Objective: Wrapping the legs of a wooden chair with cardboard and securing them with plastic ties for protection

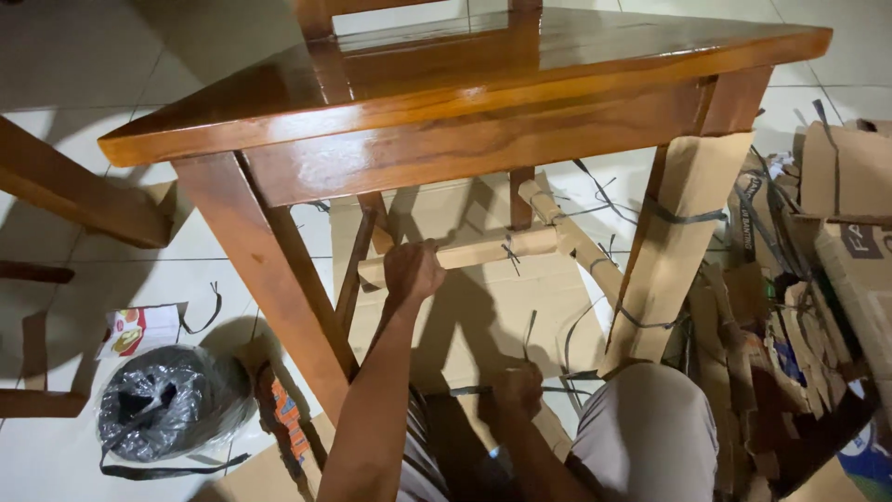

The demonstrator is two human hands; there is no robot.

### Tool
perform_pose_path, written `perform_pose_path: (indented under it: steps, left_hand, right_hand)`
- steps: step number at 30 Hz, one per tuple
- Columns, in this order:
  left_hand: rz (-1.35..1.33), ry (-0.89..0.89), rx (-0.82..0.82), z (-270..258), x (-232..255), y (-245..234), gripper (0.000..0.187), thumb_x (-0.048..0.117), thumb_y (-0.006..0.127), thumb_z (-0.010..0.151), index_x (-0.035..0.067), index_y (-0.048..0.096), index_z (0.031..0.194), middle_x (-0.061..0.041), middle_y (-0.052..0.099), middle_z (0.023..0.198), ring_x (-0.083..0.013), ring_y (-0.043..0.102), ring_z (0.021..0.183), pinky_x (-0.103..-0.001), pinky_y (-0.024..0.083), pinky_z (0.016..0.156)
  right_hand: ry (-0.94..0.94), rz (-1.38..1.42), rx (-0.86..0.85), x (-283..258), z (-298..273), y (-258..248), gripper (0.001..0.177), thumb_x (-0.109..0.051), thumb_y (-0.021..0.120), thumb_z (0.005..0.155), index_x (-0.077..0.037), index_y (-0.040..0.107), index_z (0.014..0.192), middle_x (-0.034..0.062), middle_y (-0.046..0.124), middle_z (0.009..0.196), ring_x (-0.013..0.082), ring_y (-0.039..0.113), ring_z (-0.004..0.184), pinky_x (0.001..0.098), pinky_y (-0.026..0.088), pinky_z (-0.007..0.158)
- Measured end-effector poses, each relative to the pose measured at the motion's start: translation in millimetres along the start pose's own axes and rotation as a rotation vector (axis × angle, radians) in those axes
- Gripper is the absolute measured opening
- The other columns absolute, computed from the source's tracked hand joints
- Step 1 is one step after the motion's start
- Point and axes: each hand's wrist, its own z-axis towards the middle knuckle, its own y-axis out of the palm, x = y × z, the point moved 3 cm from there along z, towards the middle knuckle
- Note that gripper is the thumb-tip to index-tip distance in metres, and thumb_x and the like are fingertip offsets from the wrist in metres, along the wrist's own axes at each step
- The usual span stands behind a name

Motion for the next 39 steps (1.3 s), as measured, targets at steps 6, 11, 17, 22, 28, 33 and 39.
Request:
perform_pose_path:
  steps: [6, 11, 17, 22, 28, 33, 39]
  left_hand:
    - [0.002, -0.075, -0.081, -1, 8, -9, 0.026, 0.015, 0.072, 0.071, 0.010, 0.076, 0.097, -0.014, 0.074, 0.077, -0.0388, 0.071, 0.073, -0.050, 0.055, 0.064]
    - [0.023, -0.179, 0.033, -8, 20, -24, 0.045, 0.005, 0.075, 0.076, 0.026, 0.080, 0.115, -0.009, 0.076, 0.097, -0.0342, 0.069, 0.094, -0.049, 0.056, 0.071]
    - [0.065, -0.195, 0.005, -3, 20, -23, 0.027, 0.005, 0.066, 0.081, 0.016, 0.079, 0.102, -0.012, 0.076, 0.087, -0.0381, 0.070, 0.083, -0.048, 0.052, 0.070]
    - [0.094, -0.141, 0.116, -4, 13, -12, 0.011, 0.008, 0.070, 0.082, 0.013, 0.074, 0.091, -0.010, 0.076, 0.079, -0.0325, 0.072, 0.074, -0.043, 0.054, 0.062]
    - [0.015, -0.185, -0.003, -5, 9, -18, 0.004, 0.012, 0.069, 0.083, 0.013, 0.065, 0.085, -0.009, 0.071, 0.075, -0.0317, 0.074, 0.081, -0.044, 0.059, 0.075]
    - [0.110, -0.152, 0.065, -5, 7, -13, 0.004, 0.015, 0.067, 0.084, 0.015, 0.063, 0.085, -0.006, 0.070, 0.072, -0.0299, 0.073, 0.075, -0.041, 0.058, 0.069]
    - [0.049, -0.155, -0.010, -4, 8, -24, 0.012, 0.012, 0.064, 0.089, 0.011, 0.062, 0.101, -0.010, 0.074, 0.081, -0.0299, 0.075, 0.083, -0.041, 0.061, 0.075]
  right_hand:
    - [0.051, 0.136, -0.144, -90, -92, -102, 0.031, -0.030, 0.055, 0.090, -0.027, 0.077, 0.112, 0.0015, 0.050, 0.145, 0.0388, 0.062, 0.118, 0.0543, 0.048, 0.098]
    - [0.047, 0.310, 0.061, -70, -78, -84, 0.057, -0.011, 0.038, 0.086, -0.018, 0.064, 0.137, 0.0021, 0.048, 0.157, 0.0380, 0.058, 0.129, 0.0537, 0.047, 0.105]
    - [-0.519, 0.302, 0.742, -30, -31, -30, 0.013, -0.005, 0.056, 0.089, 0.000, 0.068, 0.088, 0.0195, 0.066, 0.083, 0.0417, 0.062, 0.083, 0.0494, 0.052, 0.076]
    - [-0.332, 0.651, 0.308, -107, -65, -81, 0.016, -0.020, 0.075, 0.095, -0.009, 0.081, 0.104, 0.0060, 0.080, 0.094, 0.0170, 0.075, 0.079, 0.0294, 0.061, 0.066]
    - [0.029, 1.002, -0.201, -165, -54, -56, 0.027, -0.008, 0.083, 0.081, -0.006, 0.077, 0.107, 0.0207, 0.073, 0.099, 0.0271, 0.070, 0.094, 0.0371, 0.061, 0.082]
    - [0.042, 1.140, -0.416, -215, -53, -61, 0.037, -0.002, 0.080, 0.079, -0.001, 0.072, 0.115, 0.0104, 0.063, 0.094, 0.0210, 0.060, 0.082, 0.0321, 0.053, 0.074]
    - [0.057, 1.409, -0.764, -254, -30, -21, 0.017, -0.007, 0.074, 0.087, -0.013, 0.068, 0.102, -0.0017, 0.067, 0.093, 0.0195, 0.064, 0.087, 0.0288, 0.049, 0.077]
